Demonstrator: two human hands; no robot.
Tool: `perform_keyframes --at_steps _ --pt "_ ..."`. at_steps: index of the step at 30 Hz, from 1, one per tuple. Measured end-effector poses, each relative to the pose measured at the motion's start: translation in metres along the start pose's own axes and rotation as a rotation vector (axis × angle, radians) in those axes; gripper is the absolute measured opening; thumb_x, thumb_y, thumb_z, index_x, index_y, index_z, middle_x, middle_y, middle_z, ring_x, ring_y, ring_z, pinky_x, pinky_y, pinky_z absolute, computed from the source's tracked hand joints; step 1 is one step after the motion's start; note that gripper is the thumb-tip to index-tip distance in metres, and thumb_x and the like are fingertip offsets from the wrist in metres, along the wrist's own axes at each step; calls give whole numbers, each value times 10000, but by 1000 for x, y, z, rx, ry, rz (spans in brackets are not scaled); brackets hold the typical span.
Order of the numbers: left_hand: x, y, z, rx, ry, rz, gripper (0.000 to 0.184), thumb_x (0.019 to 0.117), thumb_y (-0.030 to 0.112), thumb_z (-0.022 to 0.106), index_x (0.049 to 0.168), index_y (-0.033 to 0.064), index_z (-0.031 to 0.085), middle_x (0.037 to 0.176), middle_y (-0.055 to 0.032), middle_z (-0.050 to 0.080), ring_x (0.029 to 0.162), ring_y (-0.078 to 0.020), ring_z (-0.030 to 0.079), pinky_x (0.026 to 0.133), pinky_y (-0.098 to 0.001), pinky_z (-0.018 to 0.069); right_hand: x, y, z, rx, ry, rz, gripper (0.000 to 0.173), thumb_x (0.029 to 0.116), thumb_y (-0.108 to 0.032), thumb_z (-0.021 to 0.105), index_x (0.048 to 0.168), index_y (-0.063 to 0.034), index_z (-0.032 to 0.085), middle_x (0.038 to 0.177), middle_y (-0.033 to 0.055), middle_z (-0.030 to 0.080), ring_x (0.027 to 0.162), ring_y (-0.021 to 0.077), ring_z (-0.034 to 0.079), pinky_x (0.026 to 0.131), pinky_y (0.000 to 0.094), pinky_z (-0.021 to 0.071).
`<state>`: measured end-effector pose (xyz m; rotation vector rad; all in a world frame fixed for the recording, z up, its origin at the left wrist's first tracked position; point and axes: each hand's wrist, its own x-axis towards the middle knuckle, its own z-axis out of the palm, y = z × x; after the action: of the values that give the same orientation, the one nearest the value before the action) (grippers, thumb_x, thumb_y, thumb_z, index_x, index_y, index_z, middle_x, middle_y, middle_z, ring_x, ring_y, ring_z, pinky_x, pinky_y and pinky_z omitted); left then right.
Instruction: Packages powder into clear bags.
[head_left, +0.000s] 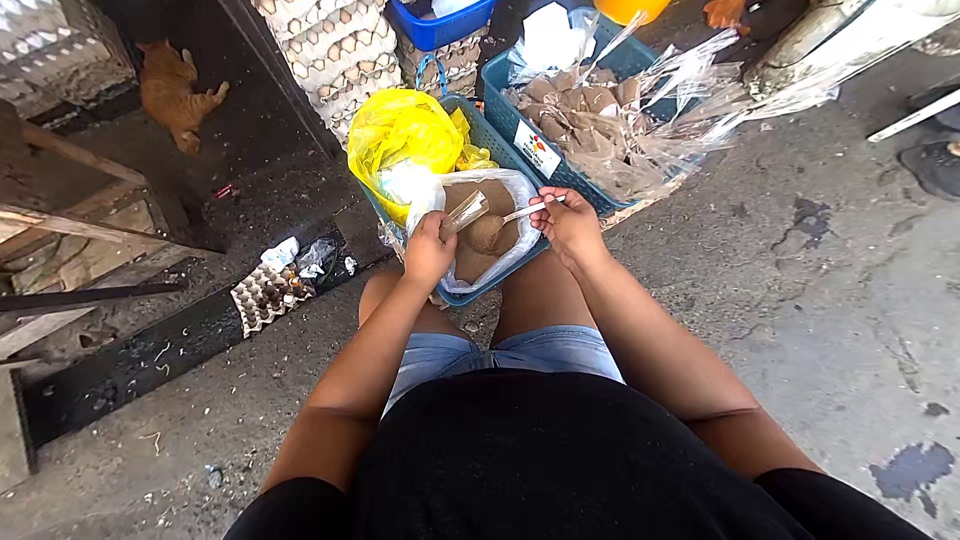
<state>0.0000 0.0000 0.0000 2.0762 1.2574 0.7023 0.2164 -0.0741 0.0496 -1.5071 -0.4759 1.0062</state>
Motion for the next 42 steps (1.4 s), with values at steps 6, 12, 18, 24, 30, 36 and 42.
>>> perform_keyframes --at_steps 6,12,18,24,30,36,42 --pt "0 -2 2 1 7 2 277 934 85 673 1180 -40 648 1139 -235 677 1009 -375 690 883 -551 554 -9 -46 -10 105 2 -131 146 1092 -78 430 1176 -50 547 927 11 679 699 62 660 686 221 581" --pt "0 -1 2 3 1 -1 268 940 90 664 1174 -39 648 1141 -241 675 1029 -376 686 900 -545 550 -13 -72 -2 52 -44 -187 157 1095 -72 409 1188 -51 533 926 4 678 694 58 657 686 221 581" --pt "-1 -1 1 24 -8 22 266 931 99 695 1165 -19 652 1146 -221 683 1041 -368 691 900 -547 559 -13 -49 25 -82 -143 -119 191 1098 -81 403 1231 -32 533 955 19 670 695 62 650 685 230 573" --pt "-2 -2 2 -27 -20 40 305 912 105 704 1189 -14 657 1158 -219 684 1065 -369 687 916 -549 555 -31 -25 32 -110 -312 -235 211 1090 -71 383 1218 -57 550 1032 15 684 833 72 668 807 267 571" --pt "-1 -4 0 -179 37 -13 288 928 96 678 1182 -38 654 1122 -217 687 1022 -339 686 917 -523 546 -40 -49 2 -161 -167 -679 214 1075 -78 385 1231 -57 530 1107 -21 683 907 71 688 849 287 592" --pt "-1 -11 1 -357 108 -12 242 925 96 698 1120 -40 651 992 -181 685 883 -243 674 835 -428 557 -17 14 8 -645 -131 -382 355 1090 -84 349 1361 64 524 1196 193 656 929 191 695 857 369 582" --pt "-3 -8 1 -176 83 26 276 910 110 721 1138 -38 672 1063 -203 699 961 -306 694 884 -490 557 -16 28 7 -352 -73 -68 343 1119 -112 321 1391 11 490 1191 134 648 882 136 690 829 325 584"
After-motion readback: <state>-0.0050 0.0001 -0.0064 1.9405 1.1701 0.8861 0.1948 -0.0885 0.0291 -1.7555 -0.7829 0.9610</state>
